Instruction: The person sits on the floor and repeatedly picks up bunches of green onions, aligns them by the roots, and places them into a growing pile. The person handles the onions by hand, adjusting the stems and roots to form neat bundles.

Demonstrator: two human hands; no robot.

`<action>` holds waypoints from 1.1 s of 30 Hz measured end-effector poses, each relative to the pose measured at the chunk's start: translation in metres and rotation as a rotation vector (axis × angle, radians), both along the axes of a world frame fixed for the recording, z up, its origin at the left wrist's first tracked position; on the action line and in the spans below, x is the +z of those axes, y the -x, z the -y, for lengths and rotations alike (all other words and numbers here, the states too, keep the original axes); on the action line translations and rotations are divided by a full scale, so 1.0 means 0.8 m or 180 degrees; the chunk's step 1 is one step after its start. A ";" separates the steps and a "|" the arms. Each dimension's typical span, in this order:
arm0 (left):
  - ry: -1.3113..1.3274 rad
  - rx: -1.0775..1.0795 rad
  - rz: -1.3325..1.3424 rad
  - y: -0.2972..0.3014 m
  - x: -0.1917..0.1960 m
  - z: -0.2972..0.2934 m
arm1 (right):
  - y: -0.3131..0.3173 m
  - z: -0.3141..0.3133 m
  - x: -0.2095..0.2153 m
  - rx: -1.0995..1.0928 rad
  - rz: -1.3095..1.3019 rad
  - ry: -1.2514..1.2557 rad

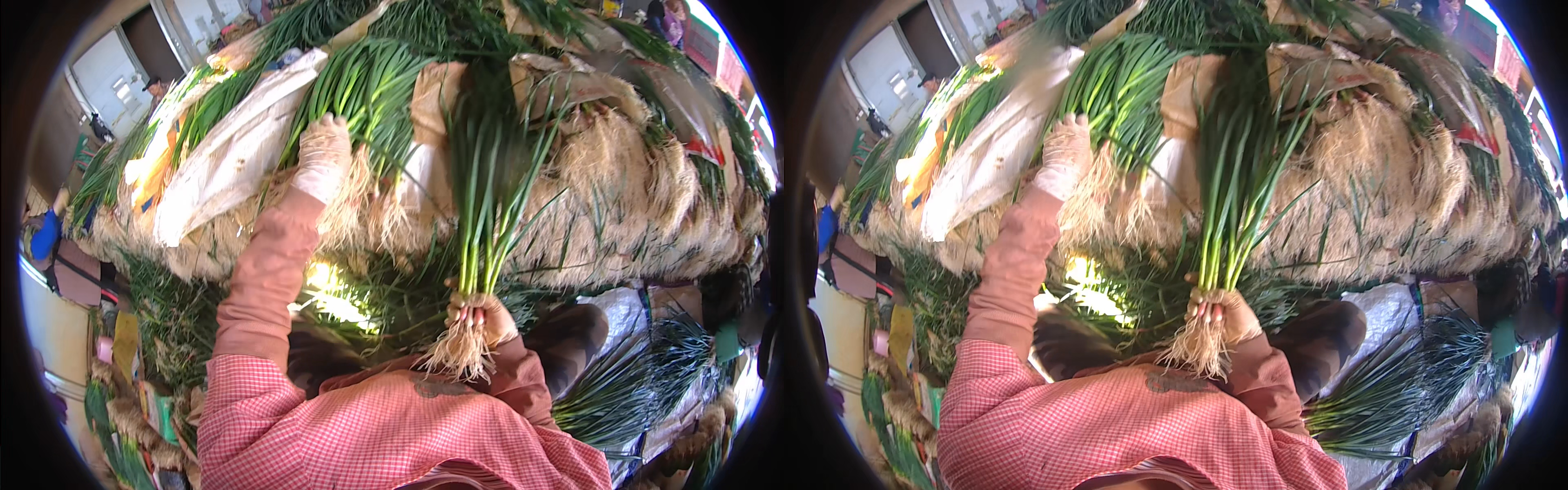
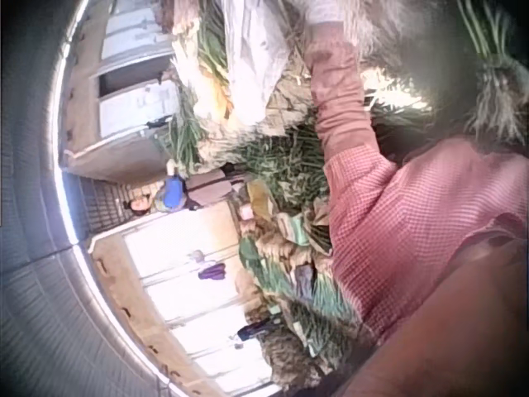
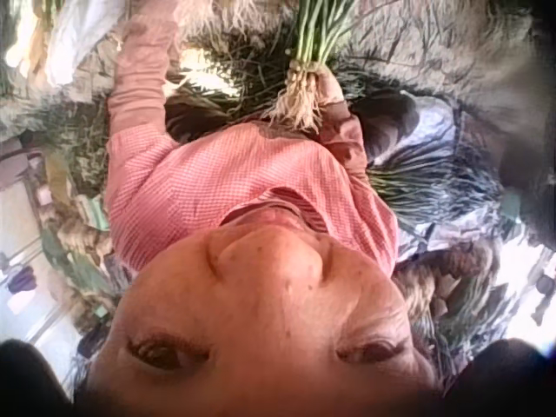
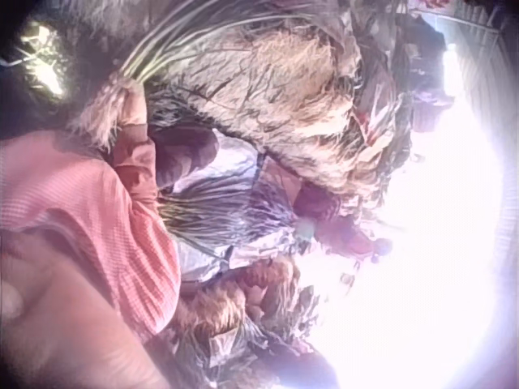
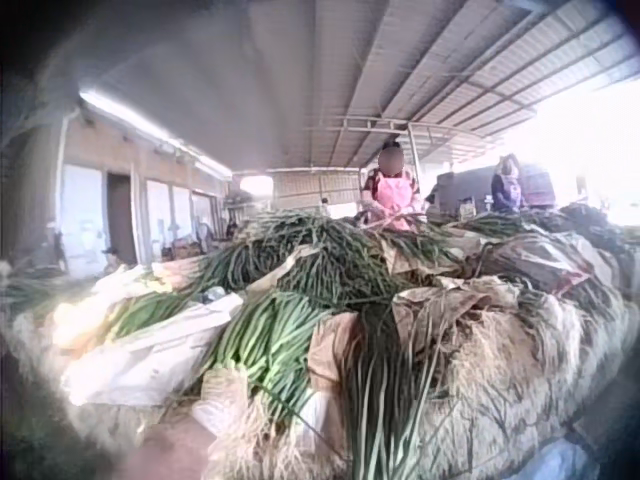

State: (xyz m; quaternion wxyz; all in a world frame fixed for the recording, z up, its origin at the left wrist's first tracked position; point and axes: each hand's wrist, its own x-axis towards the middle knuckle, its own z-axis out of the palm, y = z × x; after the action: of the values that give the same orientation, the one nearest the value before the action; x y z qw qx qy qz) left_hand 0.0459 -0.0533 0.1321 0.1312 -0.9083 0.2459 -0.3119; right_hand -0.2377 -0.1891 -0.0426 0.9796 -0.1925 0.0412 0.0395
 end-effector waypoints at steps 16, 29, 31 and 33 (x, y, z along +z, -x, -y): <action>0.2505 -0.1528 -0.3905 0.208 -0.200 0.024 | 0.002 -0.003 0.003 -0.0437 -0.0691 0.1472; 0.5175 0.0271 -0.7186 0.233 -0.196 0.061 | 0.029 -0.024 0.016 -0.0341 0.0144 -0.0289; 0.6324 0.0195 -0.7749 0.207 -0.242 0.065 | 0.033 -0.028 0.023 -0.0225 0.0238 -0.0521; 0.7268 -0.0820 -0.9196 0.171 -0.295 0.053 | 0.035 -0.028 0.029 -0.0019 0.0700 -0.0975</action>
State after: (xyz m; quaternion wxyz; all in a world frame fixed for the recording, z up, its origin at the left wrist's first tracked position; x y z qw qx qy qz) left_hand -0.0907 -0.0960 -0.1039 0.7825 0.0500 0.0925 -0.6137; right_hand -0.2654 -0.1665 -0.0193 0.9962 -0.0441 -0.0721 0.0211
